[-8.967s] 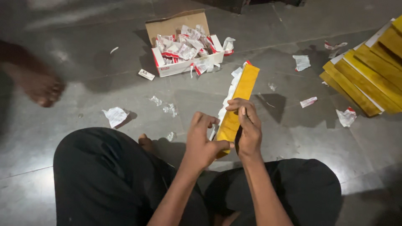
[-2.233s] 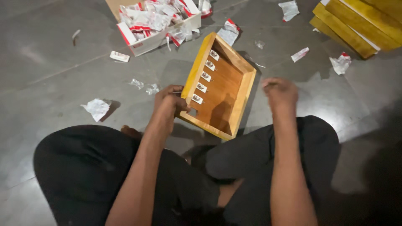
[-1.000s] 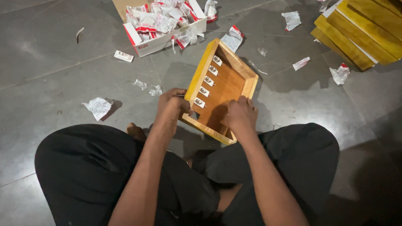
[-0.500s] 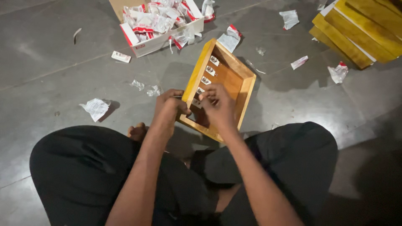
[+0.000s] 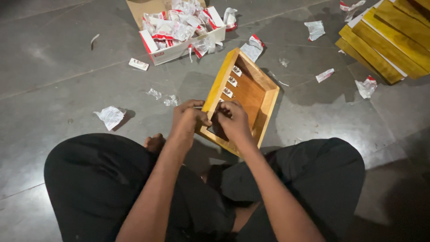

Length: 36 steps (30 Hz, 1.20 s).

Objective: The person sits on the floor and assembles small white electrical components onto a white board, then places them into a yellow wooden box. They repeat this process multiple times, handling the components and packaging materials.

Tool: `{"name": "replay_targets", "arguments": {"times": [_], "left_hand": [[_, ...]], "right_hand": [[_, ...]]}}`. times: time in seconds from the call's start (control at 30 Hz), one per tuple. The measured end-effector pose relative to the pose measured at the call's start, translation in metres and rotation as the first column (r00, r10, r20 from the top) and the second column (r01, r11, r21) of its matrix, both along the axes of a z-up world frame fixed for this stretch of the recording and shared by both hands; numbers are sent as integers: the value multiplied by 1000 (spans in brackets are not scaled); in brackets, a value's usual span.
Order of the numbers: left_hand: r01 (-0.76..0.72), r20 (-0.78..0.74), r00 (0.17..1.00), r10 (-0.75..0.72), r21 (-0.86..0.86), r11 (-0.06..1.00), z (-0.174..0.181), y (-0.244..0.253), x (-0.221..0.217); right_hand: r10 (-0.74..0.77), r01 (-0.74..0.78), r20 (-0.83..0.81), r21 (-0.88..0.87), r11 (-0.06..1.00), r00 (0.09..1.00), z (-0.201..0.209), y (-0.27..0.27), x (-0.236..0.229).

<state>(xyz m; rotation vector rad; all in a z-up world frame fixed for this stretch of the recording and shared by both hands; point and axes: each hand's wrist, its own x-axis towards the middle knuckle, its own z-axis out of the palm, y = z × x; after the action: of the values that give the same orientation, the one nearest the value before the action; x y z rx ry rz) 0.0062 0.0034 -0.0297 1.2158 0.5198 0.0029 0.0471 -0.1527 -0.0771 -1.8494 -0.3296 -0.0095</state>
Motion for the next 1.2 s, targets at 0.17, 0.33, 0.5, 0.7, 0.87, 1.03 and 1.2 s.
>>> {"name": "replay_targets", "arguments": {"times": [0.17, 0.33, 0.5, 0.7, 0.87, 1.03, 1.2], "left_hand": [[-2, 10, 1000, 2, -9, 1000, -1, -2, 1], [-12, -5, 1000, 12, -7, 1000, -3, -2, 1], [1, -40, 999, 0, 35, 999, -3, -2, 1], [-3, -40, 999, 5, 31, 1000, -1, -1, 1], [-6, -13, 1000, 6, -13, 1000, -3, 0, 3], [-33, -8, 999, 33, -47, 998, -12, 1, 3], [-36, -28, 999, 35, -40, 999, -13, 2, 5]], "right_hand": [[-51, 51, -1, 40, 998, 999, 3, 3, -5], [-10, 21, 136, -81, 997, 991, 21, 1, -16], [2, 27, 199, -143, 989, 980, 38, 1, -23], [0, 44, 239, -179, 983, 971, 45, 3, -28], [29, -19, 126, -85, 996, 992, 43, 2, -24], [56, -22, 217, -157, 987, 975, 31, 0, -21], [53, -34, 182, -108, 994, 982, 19, 1, -17]]}}
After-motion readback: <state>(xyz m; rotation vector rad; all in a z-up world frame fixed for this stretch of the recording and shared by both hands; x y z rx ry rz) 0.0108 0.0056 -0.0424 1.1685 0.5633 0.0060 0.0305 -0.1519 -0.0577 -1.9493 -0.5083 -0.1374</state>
